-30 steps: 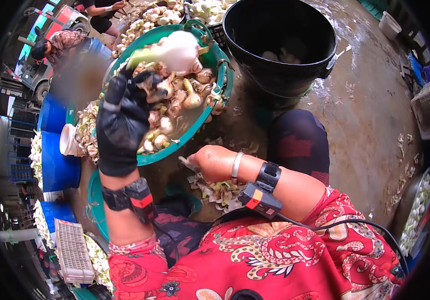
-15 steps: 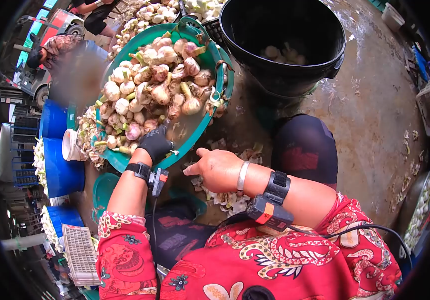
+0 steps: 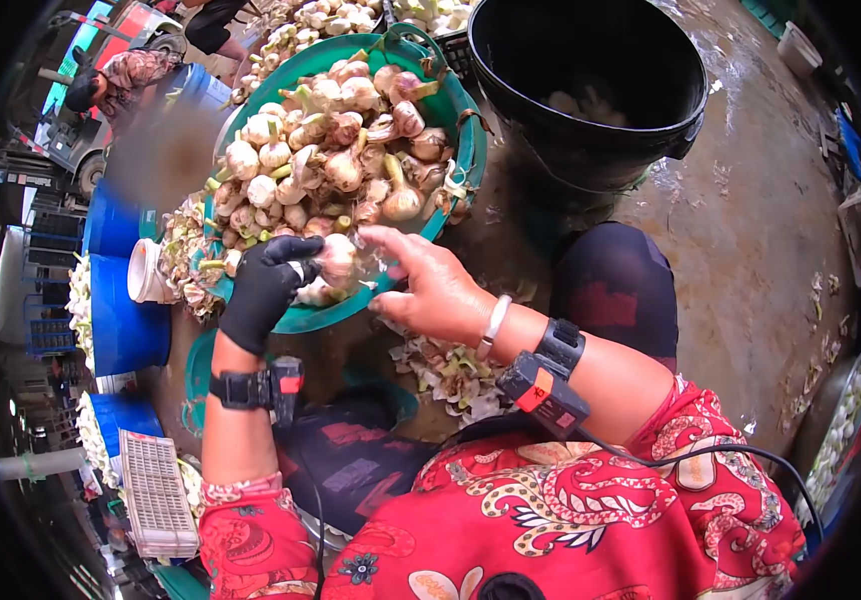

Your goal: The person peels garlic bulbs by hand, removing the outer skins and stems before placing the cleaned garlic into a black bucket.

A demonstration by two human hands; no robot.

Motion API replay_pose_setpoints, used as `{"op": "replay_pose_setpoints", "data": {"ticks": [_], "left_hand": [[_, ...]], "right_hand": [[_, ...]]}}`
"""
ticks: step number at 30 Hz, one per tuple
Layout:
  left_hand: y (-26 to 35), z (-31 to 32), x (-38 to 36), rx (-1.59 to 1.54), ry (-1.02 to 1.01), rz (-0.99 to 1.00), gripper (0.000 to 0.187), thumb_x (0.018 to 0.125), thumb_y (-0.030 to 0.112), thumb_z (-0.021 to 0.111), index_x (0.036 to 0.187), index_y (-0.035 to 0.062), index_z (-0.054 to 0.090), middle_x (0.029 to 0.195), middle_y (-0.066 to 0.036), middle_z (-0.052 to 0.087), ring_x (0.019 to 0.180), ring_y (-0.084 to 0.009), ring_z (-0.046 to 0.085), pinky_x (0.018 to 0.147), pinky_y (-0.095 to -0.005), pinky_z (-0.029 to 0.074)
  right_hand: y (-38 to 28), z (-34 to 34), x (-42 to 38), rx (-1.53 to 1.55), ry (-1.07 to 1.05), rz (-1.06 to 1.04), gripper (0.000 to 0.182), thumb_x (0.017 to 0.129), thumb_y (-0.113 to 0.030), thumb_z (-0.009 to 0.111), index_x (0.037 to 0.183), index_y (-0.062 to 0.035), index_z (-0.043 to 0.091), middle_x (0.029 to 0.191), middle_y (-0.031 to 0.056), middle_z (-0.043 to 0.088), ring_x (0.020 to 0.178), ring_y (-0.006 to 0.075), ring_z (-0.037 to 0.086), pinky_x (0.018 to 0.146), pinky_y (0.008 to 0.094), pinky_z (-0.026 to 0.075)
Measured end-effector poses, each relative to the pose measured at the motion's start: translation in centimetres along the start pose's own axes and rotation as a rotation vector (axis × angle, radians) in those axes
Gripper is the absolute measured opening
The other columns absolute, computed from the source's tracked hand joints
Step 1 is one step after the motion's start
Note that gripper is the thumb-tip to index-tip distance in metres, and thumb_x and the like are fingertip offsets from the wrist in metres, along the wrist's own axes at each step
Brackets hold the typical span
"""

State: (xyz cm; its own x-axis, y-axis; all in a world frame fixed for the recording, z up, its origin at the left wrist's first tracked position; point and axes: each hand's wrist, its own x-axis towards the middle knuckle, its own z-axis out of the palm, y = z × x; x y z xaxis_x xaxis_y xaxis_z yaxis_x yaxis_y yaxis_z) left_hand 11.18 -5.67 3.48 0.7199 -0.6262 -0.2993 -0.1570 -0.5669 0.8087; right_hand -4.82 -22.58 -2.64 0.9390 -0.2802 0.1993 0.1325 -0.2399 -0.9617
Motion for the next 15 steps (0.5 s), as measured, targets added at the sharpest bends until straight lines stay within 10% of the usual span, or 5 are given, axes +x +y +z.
{"op": "replay_pose_setpoints", "data": {"ticks": [4,8,11,15], "left_hand": [[2.0,3.1,-4.9,-0.473,0.006,0.028,0.038,0.079,-0.001,0.060,0.117,-0.0021,0.060,0.107,-0.009,0.065,0.093,-0.0145,0.062,0.083,-0.0282,0.051],[2.0,6.8,-6.3,-1.084,0.149,0.094,0.028,0.090,0.004,0.055,0.118,-0.0010,0.058,0.104,-0.007,0.063,0.092,-0.0115,0.059,0.077,-0.0249,0.049],[-0.1,7.6,-5.9,-0.622,0.224,0.223,0.026,0.091,0.006,0.056,0.116,-0.0002,0.059,0.099,-0.005,0.064,0.086,-0.0094,0.059,0.072,-0.0236,0.048],[-0.1,7.8,-6.3,-0.494,0.298,0.188,0.025,0.091,0.008,0.057,0.115,0.0011,0.061,0.096,-0.003,0.065,0.082,-0.0081,0.059,0.070,-0.0239,0.048]], "right_hand": [[-0.9,0.7,0.6,0.605,-0.223,0.126,0.074,0.070,0.003,0.073,0.137,-0.0084,0.042,0.097,-0.0001,0.057,0.086,0.0083,0.054,0.077,0.0259,0.049],[-1.2,1.0,-0.2,0.637,-0.073,0.197,0.067,0.065,-0.001,0.078,0.126,-0.0066,0.050,0.091,-0.0011,0.058,0.084,0.0069,0.054,0.076,0.0247,0.049],[-0.2,1.4,-0.2,0.061,0.096,-0.323,0.068,0.065,-0.004,0.080,0.126,-0.0078,0.050,0.097,0.0018,0.060,0.088,0.0075,0.056,0.078,0.0253,0.049],[0.0,1.5,-1.0,0.303,0.006,-0.108,0.065,0.068,-0.003,0.078,0.127,-0.0061,0.049,0.103,0.0041,0.060,0.092,0.0100,0.057,0.082,0.0263,0.049]]}}
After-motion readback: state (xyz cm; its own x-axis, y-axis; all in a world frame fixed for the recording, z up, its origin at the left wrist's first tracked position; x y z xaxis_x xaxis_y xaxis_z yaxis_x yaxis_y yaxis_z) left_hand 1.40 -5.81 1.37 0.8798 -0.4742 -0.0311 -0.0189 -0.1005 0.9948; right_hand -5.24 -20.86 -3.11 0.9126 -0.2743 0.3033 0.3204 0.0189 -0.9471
